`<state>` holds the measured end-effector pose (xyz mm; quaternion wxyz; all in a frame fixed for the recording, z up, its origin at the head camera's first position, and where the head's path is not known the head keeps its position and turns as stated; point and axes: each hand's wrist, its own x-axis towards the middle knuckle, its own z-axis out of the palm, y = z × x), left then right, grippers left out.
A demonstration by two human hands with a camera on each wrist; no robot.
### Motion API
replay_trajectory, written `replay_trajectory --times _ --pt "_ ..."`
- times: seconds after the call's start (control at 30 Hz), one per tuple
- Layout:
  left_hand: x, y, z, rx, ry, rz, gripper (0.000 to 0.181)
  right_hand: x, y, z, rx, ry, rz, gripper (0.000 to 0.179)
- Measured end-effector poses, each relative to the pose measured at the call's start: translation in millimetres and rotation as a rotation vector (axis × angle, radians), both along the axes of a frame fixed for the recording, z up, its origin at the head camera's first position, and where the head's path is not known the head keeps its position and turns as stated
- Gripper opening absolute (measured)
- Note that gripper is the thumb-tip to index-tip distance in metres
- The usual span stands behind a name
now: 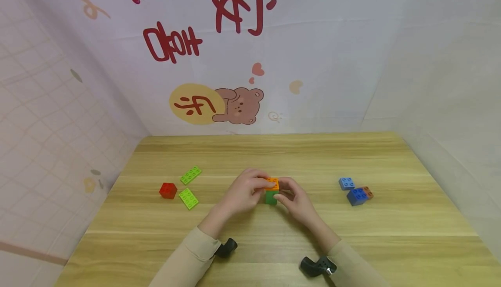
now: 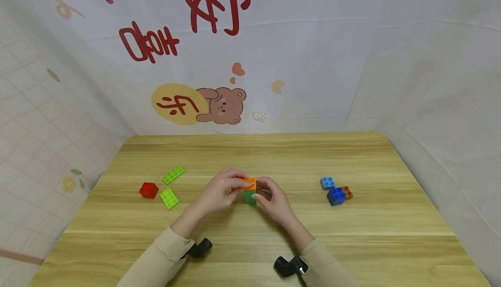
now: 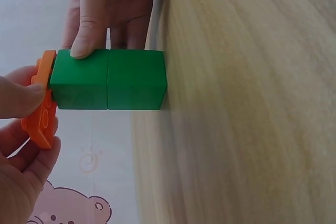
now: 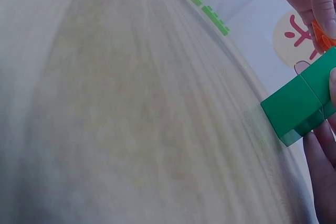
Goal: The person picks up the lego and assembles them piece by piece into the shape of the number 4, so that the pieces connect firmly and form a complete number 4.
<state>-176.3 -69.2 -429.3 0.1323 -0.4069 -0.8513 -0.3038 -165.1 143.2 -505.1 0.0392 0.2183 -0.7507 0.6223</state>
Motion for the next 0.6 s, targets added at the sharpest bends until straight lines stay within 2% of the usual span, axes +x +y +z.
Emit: replay_trajectory --times 0.4,0.6 --pt "0.7 0.8 2.5 -0.009 -0.05 0.016 0.026 0.3 -0.5 0.9 -0.013 0.015 -0.003 0.034" --pt "-0.7 1.4 -1.3 -0.006 -0.03 0.013 0.026 -0.4 -1.6 0.1 0.009 0.03 -0.006 0.035"
